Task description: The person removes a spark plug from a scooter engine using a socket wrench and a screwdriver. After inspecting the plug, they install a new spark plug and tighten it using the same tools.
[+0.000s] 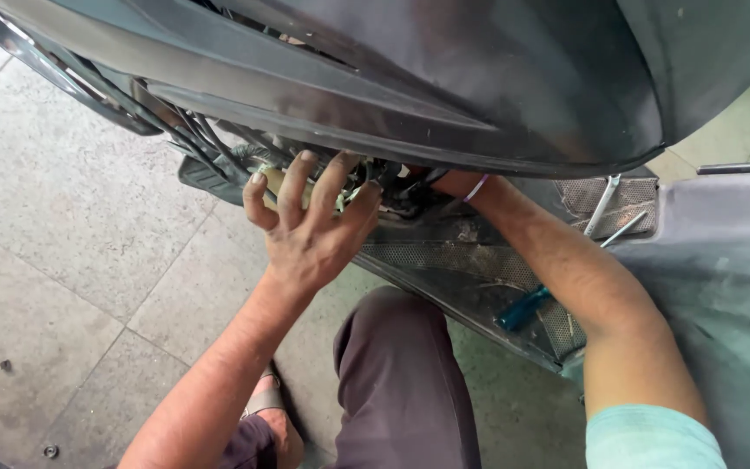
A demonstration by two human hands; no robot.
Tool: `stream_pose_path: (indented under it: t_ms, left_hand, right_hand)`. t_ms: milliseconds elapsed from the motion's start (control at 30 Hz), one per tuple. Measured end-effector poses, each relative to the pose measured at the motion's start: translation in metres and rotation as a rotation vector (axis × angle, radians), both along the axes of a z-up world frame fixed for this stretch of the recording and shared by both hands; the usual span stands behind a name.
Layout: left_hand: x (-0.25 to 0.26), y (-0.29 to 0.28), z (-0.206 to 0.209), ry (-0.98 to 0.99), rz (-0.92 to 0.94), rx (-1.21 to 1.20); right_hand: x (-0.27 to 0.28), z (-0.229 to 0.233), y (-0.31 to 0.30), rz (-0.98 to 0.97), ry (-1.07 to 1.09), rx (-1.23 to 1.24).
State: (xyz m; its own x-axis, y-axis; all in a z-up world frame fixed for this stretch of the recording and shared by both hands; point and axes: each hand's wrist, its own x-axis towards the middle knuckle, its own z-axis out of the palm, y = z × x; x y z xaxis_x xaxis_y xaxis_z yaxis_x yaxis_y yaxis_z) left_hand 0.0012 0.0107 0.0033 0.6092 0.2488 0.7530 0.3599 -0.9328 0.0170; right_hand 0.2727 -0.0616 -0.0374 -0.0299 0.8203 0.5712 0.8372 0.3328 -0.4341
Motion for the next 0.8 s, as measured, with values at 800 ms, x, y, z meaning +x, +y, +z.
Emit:
stream_pose_path:
  t_ms: [800]
  left_hand:
    - [-0.138,-0.013,0.084,0.566,-0.455,-0.610]
  right_hand:
    - [0.025,-0.047,-0.008,-0.133,0.003,-0.326]
